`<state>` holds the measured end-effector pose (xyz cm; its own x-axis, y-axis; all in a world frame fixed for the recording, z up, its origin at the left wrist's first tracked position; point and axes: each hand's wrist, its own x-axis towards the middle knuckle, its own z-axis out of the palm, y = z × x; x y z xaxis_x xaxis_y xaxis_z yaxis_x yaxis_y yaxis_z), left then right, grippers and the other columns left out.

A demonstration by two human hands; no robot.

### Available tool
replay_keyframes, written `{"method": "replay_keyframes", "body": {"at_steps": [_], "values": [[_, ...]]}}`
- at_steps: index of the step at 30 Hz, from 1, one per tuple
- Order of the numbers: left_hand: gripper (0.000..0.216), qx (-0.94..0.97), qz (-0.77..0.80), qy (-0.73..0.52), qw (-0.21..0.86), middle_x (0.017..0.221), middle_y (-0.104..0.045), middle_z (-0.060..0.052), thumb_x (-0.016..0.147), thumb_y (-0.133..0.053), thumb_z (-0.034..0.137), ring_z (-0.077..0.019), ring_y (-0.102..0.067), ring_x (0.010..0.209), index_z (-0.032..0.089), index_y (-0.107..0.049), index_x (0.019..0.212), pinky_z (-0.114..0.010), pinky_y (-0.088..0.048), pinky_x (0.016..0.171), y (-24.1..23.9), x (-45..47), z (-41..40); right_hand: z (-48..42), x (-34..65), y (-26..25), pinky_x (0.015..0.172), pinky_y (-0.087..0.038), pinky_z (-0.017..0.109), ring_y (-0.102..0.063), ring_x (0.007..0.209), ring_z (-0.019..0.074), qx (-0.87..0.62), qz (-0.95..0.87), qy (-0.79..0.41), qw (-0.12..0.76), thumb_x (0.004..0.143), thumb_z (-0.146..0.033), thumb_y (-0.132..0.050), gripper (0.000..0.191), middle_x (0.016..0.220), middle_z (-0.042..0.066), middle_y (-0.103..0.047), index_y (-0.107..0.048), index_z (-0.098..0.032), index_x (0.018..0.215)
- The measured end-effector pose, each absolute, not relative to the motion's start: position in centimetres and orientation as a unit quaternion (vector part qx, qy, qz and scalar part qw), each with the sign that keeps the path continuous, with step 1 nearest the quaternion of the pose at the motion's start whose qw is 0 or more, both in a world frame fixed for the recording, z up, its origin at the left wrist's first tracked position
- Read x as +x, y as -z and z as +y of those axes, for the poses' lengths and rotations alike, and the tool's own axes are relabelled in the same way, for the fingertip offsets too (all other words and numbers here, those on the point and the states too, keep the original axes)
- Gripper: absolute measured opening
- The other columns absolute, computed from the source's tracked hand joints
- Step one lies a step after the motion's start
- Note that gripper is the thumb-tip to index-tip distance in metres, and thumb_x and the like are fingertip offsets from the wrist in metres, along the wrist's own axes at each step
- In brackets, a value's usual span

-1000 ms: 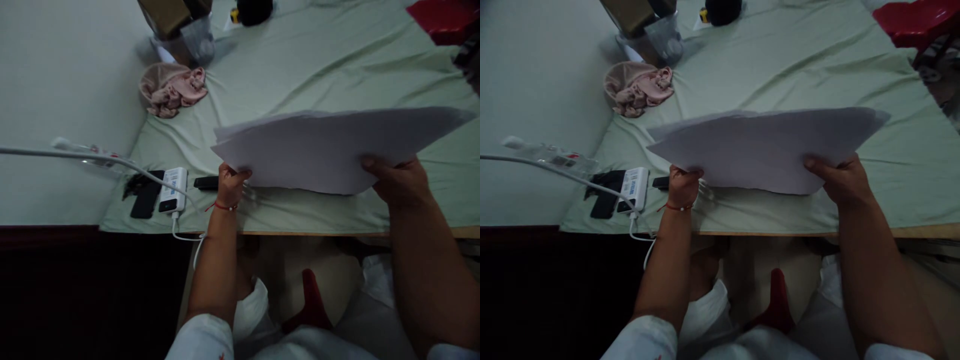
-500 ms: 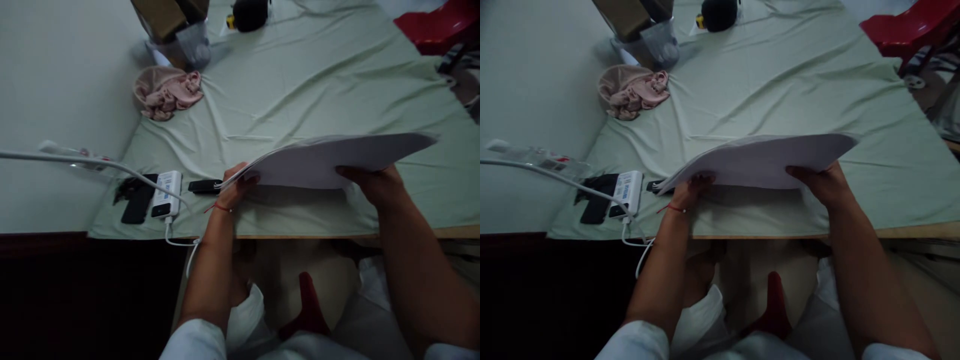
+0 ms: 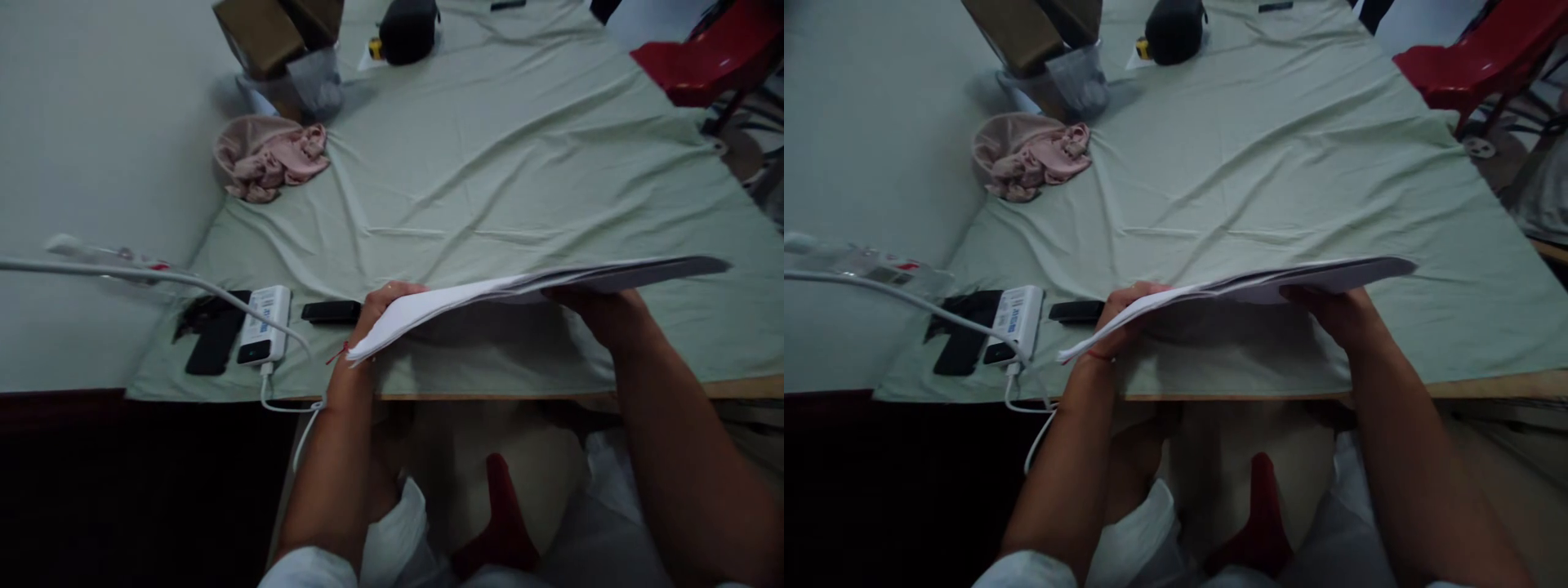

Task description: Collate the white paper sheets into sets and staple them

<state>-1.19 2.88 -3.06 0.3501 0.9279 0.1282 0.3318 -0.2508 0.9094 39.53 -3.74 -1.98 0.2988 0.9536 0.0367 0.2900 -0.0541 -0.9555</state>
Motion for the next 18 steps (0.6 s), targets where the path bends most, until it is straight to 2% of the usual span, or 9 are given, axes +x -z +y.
{"method": "replay_keyframes", "body": {"at_steps": [2,4,6,9,12,15,16,18], "values": [[0.036,0.711,0.445,-0.372,0.398,0.121,-0.097,-0.013,0.098,-0.095,0.057,-0.0343,-0.087,0.117,0.024,-0.098,0.112,-0.046,-0.067,0.112,3.2,-1.2,2.8,-3.8,39.4,1.7,0.110,-0.070,0.059,-0.081,0.108,0.0387,-0.651,-0.489,-0.346,0.466,0.074,-0.066,-0.109,0.046,0.098,0.006,-0.088,-0.087,-0.030,0.092],[0.039,0.716,0.447,-0.373,0.384,0.117,-0.096,-0.012,0.095,-0.098,0.060,-0.0331,-0.085,0.114,0.024,-0.097,0.109,-0.045,-0.068,0.109,3.4,-1.2,2.8,-3.8,39.1,1.3,0.105,-0.070,0.059,-0.079,0.104,0.0387,-0.657,-0.490,-0.358,0.447,0.072,-0.067,-0.109,0.047,0.096,0.008,-0.088,-0.088,-0.029,0.090],[0.038,0.717,0.451,-0.366,0.387,0.115,-0.095,-0.012,0.094,-0.096,0.060,-0.0331,-0.084,0.114,0.024,-0.096,0.104,-0.045,-0.067,0.110,3.5,-1.3,2.8,-3.6,38.7,0.9,0.105,-0.069,0.058,-0.079,0.105,0.0387,-0.659,-0.470,-0.362,0.462,0.063,-0.063,-0.111,0.051,0.103,0.010,-0.090,-0.084,-0.028,0.089],[0.031,0.705,0.466,-0.371,0.386,0.112,-0.093,-0.010,0.097,-0.091,0.054,-0.0318,-0.083,0.115,0.024,-0.094,0.103,-0.044,-0.065,0.114,3.4,-1.3,2.9,-3.4,38.1,0.4,0.107,-0.067,0.056,-0.079,0.110,0.0379,-0.658,-0.459,-0.371,0.468,0.063,-0.057,-0.111,0.054,0.110,0.011,-0.091,-0.085,-0.027,0.098],[0.031,0.694,0.485,-0.359,0.393,0.086,-0.082,-0.003,0.092,-0.094,0.053,-0.0279,-0.078,0.097,0.023,-0.086,0.088,-0.041,-0.067,0.100,3.2,-1.0,3.1,-3.3,37.9,0.1,0.105,-0.065,0.052,-0.076,0.107,0.0338,-0.650,-0.457,-0.382,0.472,0.061,-0.056,-0.111,0.056,0.111,0.010,-0.089,-0.086,-0.025,0.101],[0.054,0.658,0.497,-0.371,0.427,0.071,-0.070,-0.001,0.089,-0.098,0.066,-0.0278,-0.076,0.090,0.025,-0.071,0.068,-0.039,-0.068,0.087,2.9,-0.3,2.8,-3.5,37.8,-0.1,0.085,-0.059,0.040,-0.063,0.086,0.0226,-0.643,-0.456,-0.390,0.475,0.065,-0.060,-0.111,0.050,0.088,0.003,-0.077,-0.079,-0.025,0.083],[0.058,0.640,0.502,-0.386,0.435,0.074,-0.073,-0.002,0.090,-0.097,0.072,-0.0294,-0.079,0.095,0.025,-0.070,0.068,-0.040,-0.069,0.090,2.9,-0.1,2.6,-3.5,37.8,-0.2,0.076,-0.054,0.037,-0.057,0.079,0.0193,-0.643,-0.453,-0.399,0.471,0.069,-0.062,-0.110,0.051,0.079,0.001,-0.069,-0.075,-0.025,0.076],[0.056,0.586,0.511,-0.425,0.464,0.091,-0.085,-0.007,0.092,-0.096,0.077,-0.0338,-0.085,0.114,0.025,-0.078,0.081,-0.044,-0.073,0.105,2.7,0.5,2.0,-3.6,37.8,-0.3,0.065,-0.044,0.033,-0.048,0.071,0.0159,-0.637,-0.433,-0.428,0.473,0.072,-0.068,-0.110,0.058,0.071,-0.001,-0.060,-0.072,-0.025,0.069]]}}
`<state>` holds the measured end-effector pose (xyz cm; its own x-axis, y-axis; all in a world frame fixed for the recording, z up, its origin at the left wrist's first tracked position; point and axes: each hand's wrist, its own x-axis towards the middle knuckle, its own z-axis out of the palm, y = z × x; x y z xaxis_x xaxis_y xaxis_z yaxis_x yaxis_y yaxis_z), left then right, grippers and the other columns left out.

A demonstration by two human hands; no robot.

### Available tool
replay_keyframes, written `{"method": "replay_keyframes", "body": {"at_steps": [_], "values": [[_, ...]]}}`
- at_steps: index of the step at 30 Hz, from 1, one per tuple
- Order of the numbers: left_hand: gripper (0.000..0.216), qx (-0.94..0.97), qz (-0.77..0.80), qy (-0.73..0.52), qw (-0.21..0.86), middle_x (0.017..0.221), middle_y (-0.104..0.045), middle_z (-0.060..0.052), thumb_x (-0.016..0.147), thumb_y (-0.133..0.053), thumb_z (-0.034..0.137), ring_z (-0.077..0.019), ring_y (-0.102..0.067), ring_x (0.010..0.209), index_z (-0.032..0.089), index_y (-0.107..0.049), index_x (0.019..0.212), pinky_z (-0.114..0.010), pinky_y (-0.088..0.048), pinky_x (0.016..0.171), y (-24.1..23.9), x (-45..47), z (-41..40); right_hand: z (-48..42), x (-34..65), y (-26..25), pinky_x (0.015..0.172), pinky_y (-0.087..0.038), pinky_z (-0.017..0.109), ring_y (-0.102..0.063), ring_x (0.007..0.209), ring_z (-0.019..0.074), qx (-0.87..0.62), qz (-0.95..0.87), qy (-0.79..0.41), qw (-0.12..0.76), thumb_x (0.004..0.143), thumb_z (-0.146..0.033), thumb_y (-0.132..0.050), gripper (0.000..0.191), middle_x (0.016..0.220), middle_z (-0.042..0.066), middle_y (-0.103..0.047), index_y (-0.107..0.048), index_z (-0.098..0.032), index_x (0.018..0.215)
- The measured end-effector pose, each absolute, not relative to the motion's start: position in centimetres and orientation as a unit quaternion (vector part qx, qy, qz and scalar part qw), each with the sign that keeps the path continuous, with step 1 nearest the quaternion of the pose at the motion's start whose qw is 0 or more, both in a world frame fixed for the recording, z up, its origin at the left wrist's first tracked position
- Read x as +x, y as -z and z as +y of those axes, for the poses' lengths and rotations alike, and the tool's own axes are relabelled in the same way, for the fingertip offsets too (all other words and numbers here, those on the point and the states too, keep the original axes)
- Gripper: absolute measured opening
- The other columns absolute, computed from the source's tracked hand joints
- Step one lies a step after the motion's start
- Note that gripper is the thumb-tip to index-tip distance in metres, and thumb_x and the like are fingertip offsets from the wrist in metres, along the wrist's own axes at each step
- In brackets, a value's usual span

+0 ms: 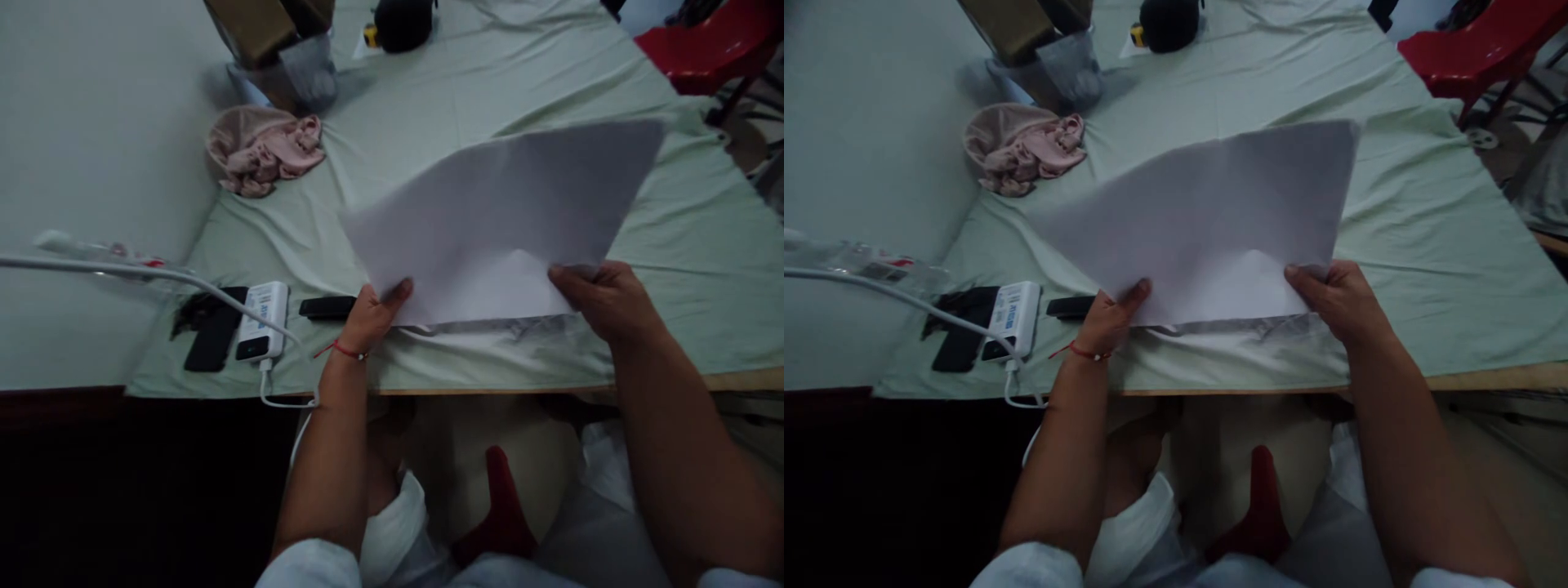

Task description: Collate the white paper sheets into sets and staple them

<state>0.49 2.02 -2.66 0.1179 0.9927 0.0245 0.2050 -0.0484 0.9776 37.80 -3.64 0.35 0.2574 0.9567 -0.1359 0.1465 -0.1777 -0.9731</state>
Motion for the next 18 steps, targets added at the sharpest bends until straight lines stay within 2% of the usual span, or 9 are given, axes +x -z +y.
{"method": "replay_keyframes", "body": {"at_steps": [2,4,7,10,12,14,16,18], "values": [[0.053,0.517,0.516,-0.455,0.509,0.115,-0.093,-0.013,0.089,-0.101,0.073,-0.0375,-0.086,0.133,0.024,-0.086,0.101,-0.050,-0.073,0.119,2.4,1.1,1.5,-3.7,37.8,-0.5,0.062,-0.042,0.032,-0.048,0.069,0.0151,-0.622,-0.410,-0.447,0.496,0.070,-0.072,-0.111,0.061,0.071,-0.001,-0.062,-0.074,-0.024,0.070],[0.052,0.453,0.518,-0.465,0.558,0.127,-0.094,-0.016,0.086,-0.106,0.064,-0.0404,-0.087,0.138,0.024,-0.087,0.114,-0.054,-0.074,0.121,2.2,1.7,1.1,-3.6,37.8,-0.4,0.062,-0.044,0.032,-0.049,0.069,0.0146,-0.609,-0.402,-0.440,0.523,0.066,-0.073,-0.114,0.063,0.072,-0.001,-0.063,-0.073,-0.024,0.069],[0.045,0.404,0.520,-0.444,0.608,0.127,-0.094,-0.016,0.095,-0.099,0.056,-0.0407,-0.090,0.133,0.024,-0.086,0.125,-0.053,-0.081,0.107,1.6,2.2,0.9,-3.5,37.9,-0.1,0.063,-0.043,0.031,-0.050,0.070,0.0143,-0.606,-0.401,-0.397,0.561,0.066,-0.069,-0.114,0.062,0.072,-0.002,-0.062,-0.070,-0.025,0.067],[0.052,0.382,0.514,-0.404,0.654,0.125,-0.095,-0.014,0.099,-0.097,0.065,-0.0387,-0.093,0.116,0.024,-0.085,0.129,-0.045,-0.081,0.078,1.0,2.2,0.9,-3.4,38.1,0.1,0.067,-0.046,0.033,-0.051,0.073,0.0146,-0.609,-0.388,-0.353,0.595,0.065,-0.063,-0.114,0.056,0.074,-0.002,-0.063,-0.073,-0.025,0.068],[0.067,0.383,0.488,-0.369,0.692,0.120,-0.095,-0.015,0.092,-0.099,0.078,-0.0362,-0.092,0.098,0.023,-0.085,0.127,-0.039,-0.073,0.062,0.6,2.0,0.8,-3.4,38.1,0.1,0.072,-0.050,0.034,-0.053,0.074,0.0149,-0.609,-0.381,-0.333,0.610,0.064,-0.061,-0.113,0.052,0.076,-0.002,-0.066,-0.076,-0.025,0.069],[0.072,0.398,0.454,-0.331,0.725,0.105,-0.093,-0.012,0.083,-0.105,0.083,-0.0276,-0.085,0.074,0.023,-0.085,0.116,-0.031,-0.060,0.051,0.3,1.9,0.7,-3.3,38.2,0.1,0.075,-0.053,0.035,-0.057,0.076,0.0157,-0.604,-0.381,-0.325,0.620,0.063,-0.062,-0.112,0.051,0.078,-0.002,-0.069,-0.078,-0.025,0.072],[0.067,0.429,0.438,-0.292,0.734,0.085,-0.087,-0.008,0.080,-0.111,0.078,-0.0158,-0.067,0.054,0.023,-0.079,0.100,-0.025,-0.045,0.044,0.0,1.9,0.5,-3.3,38.4,0.3,0.074,-0.053,0.035,-0.058,0.075,0.0157,-0.599,-0.389,-0.323,0.620,0.064,-0.066,-0.112,0.054,0.077,-0.002,-0.069,-0.077,-0.026,0.072],[0.063,0.462,0.444,-0.278,0.716,0.070,-0.077,-0.001,0.080,-0.113,0.069,-0.0083,-0.052,0.048,0.023,-0.072,0.088,-0.021,-0.037,0.045,-0.3,2.1,0.3,-3.4,38.7,0.5,0.064,-0.046,0.032,-0.052,0.067,0.0147,-0.616,-0.408,-0.316,0.595,0.072,-0.073,-0.108,0.060,0.068,-0.003,-0.061,-0.070,-0.026,0.067]]}}
